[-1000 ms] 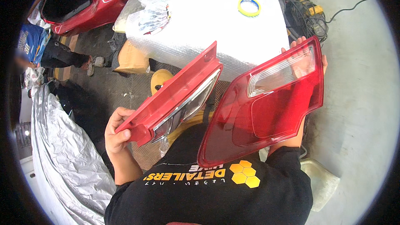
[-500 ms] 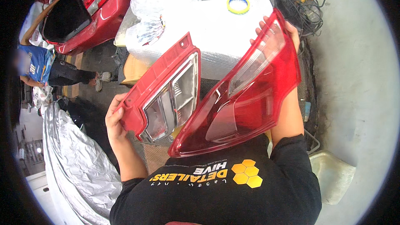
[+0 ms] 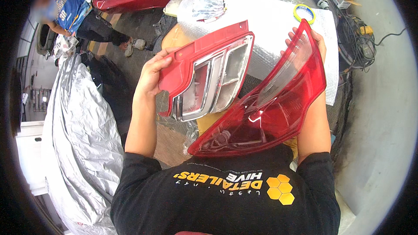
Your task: The person holds and compares two red car taillight assemblies, then places one on a covered car. They pick up a black cable, attach a metal connector to it, and wrap the connection with electrical tape. Finally, they pick up the taillight again and hold the prepared cable near it.
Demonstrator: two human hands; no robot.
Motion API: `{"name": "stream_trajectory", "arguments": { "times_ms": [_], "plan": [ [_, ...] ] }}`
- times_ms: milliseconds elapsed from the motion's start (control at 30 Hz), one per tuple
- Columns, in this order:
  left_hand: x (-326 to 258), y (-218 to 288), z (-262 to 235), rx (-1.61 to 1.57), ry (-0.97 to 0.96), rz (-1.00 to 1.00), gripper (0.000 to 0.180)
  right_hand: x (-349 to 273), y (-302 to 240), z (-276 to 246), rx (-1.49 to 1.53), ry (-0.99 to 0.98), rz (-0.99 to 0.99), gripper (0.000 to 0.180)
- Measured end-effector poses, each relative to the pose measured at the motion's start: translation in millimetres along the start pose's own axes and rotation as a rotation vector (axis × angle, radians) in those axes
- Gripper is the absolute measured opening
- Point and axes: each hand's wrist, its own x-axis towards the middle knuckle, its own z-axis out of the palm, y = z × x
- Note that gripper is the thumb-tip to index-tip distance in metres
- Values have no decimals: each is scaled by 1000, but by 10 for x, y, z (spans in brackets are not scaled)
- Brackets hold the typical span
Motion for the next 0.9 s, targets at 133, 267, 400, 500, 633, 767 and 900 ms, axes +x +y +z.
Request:
{"name": "stream_trajectory", "arguments": {
  "times_ms": [133,267,400,500,633,767,900],
  "plan": [
    [43,-10,48,-14,-6,-32,42,-93,28,-30,-8,74,16,64],
    [139,-10,4,38,-5,-53,38,-238,39,-41,-29,135,-12,64],
    [230,10,-12,54,-25,-55,36,-196,-24,-345,18,45,39,65],
    [329,-12,-86,55,-42,-64,35,-257,-34,-382,47,3,36,64],
    [472,-71,-240,50,-98,-83,35,-284,-38,-344,51,10,30,65],
    [525,-69,-265,59,-79,-102,35,-262,-89,-394,29,6,23,66],
    [583,-121,-377,-7,-104,-128,37,-276,-66,-320,17,17,23,65]
  ]
}}
